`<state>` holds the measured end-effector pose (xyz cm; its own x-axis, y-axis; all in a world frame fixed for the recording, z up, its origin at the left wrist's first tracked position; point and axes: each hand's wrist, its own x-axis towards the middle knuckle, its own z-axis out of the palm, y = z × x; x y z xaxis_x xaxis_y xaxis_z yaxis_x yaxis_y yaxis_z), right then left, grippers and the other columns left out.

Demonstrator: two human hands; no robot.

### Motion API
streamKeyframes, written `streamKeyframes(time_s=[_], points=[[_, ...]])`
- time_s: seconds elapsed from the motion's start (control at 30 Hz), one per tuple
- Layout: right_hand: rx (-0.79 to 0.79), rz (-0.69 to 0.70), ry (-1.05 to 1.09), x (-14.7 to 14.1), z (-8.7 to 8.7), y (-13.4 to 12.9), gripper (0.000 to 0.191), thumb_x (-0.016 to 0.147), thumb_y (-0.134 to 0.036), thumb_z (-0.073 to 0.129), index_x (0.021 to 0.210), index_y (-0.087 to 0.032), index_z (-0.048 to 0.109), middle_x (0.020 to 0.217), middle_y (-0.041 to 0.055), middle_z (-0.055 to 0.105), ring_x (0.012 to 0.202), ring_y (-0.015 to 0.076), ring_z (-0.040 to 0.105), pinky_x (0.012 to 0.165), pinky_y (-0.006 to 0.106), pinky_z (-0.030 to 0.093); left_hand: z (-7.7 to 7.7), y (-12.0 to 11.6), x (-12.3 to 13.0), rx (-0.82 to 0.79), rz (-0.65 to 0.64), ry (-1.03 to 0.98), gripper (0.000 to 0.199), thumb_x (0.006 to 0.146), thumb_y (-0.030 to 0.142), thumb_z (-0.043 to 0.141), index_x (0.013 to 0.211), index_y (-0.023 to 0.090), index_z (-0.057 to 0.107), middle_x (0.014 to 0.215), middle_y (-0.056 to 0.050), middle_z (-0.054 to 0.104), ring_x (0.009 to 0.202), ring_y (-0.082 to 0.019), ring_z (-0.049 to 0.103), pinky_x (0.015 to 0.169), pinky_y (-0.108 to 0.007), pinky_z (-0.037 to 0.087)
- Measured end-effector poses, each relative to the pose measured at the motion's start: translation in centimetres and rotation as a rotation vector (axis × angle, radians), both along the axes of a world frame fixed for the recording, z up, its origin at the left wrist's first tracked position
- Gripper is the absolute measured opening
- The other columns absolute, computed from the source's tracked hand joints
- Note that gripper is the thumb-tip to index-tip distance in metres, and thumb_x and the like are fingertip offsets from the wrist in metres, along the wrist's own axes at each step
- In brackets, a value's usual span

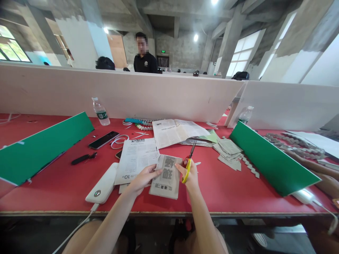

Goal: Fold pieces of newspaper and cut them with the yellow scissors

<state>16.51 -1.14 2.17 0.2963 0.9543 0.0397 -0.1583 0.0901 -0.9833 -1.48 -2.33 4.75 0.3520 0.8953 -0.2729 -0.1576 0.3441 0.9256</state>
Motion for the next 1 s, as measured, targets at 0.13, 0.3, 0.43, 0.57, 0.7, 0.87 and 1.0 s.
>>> streamKeyframes(time_s=[0.13,0.3,0.43,0.57,0.7,0.87,1.0], points=[[0.089,-0.123,0.044,0.0,0.1,0.0,0.040,0.057,-0.032,0.075,0.066,-0.021,0.037,0.055,-0.0091,0.041,0.045,0.0064,0.038,0.044,0.020,0.031,-0.1,0.1,-0.3,-0.035,-0.126,0.038,0.043,0.057,0.021,0.076,0.098,0.015,0.062,0.093,-0.011,0.069,0.080,-0.022,0.065,0.064,-0.027,0.051],[0.109,-0.120,0.011,0.9,0.2,0.1,0.037,0.061,-0.039,0.072,0.070,-0.021,0.041,0.062,-0.0065,0.049,0.050,0.0087,0.046,0.049,0.022,0.037,-0.9,0.9,-0.6,0.052,0.088,0.149,0.026,0.063,0.018,0.070,0.088,0.014,0.064,0.083,-0.007,0.069,0.065,-0.017,0.063,0.055,-0.024,0.048],[-0.044,-0.293,-0.374,4.7,0.0,0.1,0.034,0.064,-0.048,0.065,0.071,-0.021,0.045,0.061,-0.0038,0.051,0.056,0.0133,0.050,0.053,0.025,0.037,-1.0,1.8,-2.5,0.172,0.355,0.286,0.025,0.060,0.007,0.066,0.083,0.017,0.064,0.082,-0.005,0.069,0.072,-0.020,0.063,0.054,-0.022,0.046],[-0.300,-0.348,-0.927,9.4,-0.6,-0.3,0.020,0.071,-0.036,0.056,0.082,-0.020,0.052,0.080,0.0049,0.060,0.074,0.0215,0.057,0.057,0.028,0.036,-0.5,1.8,-4.4,0.129,0.349,0.328,0.033,0.060,0.006,0.062,0.090,0.019,0.063,0.085,-0.004,0.068,0.071,-0.020,0.063,0.053,-0.022,0.046],[-0.491,-0.292,-1.195,11.6,-1.2,-0.8,0.026,0.073,-0.038,0.050,0.088,-0.017,0.056,0.093,0.0127,0.062,0.086,0.0282,0.058,0.059,0.032,0.037,0.4,1.7,-5.7,0.115,0.389,0.411,0.031,0.062,0.008,0.058,0.092,0.018,0.062,0.079,-0.003,0.068,0.061,-0.017,0.062,0.048,-0.021,0.044],[-0.407,-0.082,-1.159,10.4,-1.3,-0.9,0.028,0.077,-0.041,0.045,0.089,-0.019,0.058,0.088,0.0100,0.066,0.082,0.0245,0.061,0.059,0.029,0.039,1.0,1.7,-6.8,0.115,0.500,0.413,0.031,0.063,0.014,0.060,0.094,0.021,0.060,0.078,-0.002,0.068,0.057,-0.015,0.061,0.043,-0.019,0.040],[-0.455,0.097,-1.233,7.4,-1.1,-0.8,0.029,0.075,-0.045,0.048,0.082,-0.021,0.062,0.082,0.0092,0.065,0.075,0.0242,0.061,0.057,0.028,0.038,0.6,1.8,-6.8,0.164,0.425,0.374,0.032,0.064,0.021,0.059,0.096,0.020,0.057,0.086,-0.003,0.066,0.067,-0.018,0.062,0.050,-0.022,0.045]])
